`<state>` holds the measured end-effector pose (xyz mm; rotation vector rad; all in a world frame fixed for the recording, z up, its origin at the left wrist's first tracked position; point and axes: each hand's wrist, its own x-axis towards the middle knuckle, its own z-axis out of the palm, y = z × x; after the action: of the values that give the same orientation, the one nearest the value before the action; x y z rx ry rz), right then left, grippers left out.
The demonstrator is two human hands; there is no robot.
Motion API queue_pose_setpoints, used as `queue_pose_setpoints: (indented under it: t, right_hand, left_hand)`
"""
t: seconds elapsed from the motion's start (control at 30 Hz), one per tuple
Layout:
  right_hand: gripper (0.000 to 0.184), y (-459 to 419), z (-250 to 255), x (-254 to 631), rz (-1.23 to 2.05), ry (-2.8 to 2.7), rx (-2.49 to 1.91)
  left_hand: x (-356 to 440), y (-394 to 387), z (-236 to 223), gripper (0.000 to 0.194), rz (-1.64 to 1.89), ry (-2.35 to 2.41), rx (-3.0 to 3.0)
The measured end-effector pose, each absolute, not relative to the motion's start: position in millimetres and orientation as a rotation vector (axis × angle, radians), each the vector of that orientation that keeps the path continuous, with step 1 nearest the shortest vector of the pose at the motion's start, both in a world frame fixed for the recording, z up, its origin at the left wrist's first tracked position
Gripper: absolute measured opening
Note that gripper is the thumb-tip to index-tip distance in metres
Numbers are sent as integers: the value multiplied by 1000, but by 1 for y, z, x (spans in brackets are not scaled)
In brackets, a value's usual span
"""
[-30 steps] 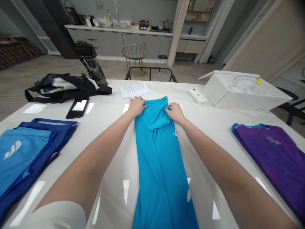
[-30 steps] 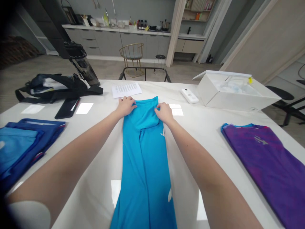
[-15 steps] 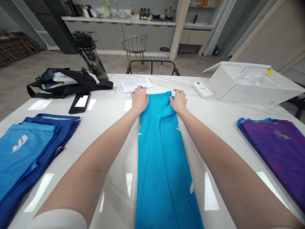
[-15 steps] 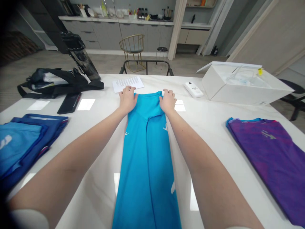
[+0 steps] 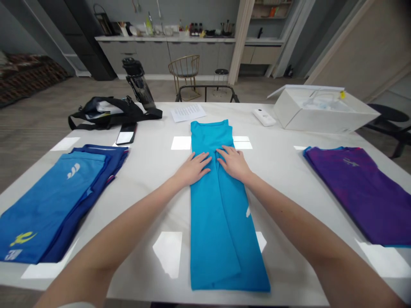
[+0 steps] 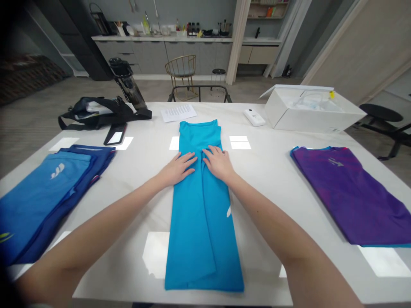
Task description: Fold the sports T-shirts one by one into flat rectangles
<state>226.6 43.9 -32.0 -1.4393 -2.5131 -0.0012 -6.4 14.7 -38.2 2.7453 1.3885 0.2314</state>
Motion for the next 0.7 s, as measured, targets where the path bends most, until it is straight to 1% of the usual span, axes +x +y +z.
queue_pose_setpoints:
  t: [0.1, 0.2, 0.37, 0.53, 0.63, 0.7]
  right_hand:
    - [48, 6, -28, 235, 58, -2688, -1236]
    - [49, -40, -28, 247, 135, -2811, -1147]
    - [46, -117, -25, 267, 159, -2817, -1083]
    - [39, -192, -18, 280, 149, -2792, -961]
    - [37, -224, -14, 293, 186, -2802, -905]
    - [38, -236, -13, 307, 207, -2818, -872]
  left_hand:
    - [-14, -24, -30, 52, 169, 1175, 2815]
    - [-21, -69, -27, 55, 117, 1045, 2851]
    - [-18, -143, -22, 53, 123, 953, 2858]
    - [-9, -208, -19, 44, 217, 893, 2831]
    - [-14, -237, -16, 41, 212, 802, 2848]
    - [-23, -250, -14, 43, 182, 758, 2866]
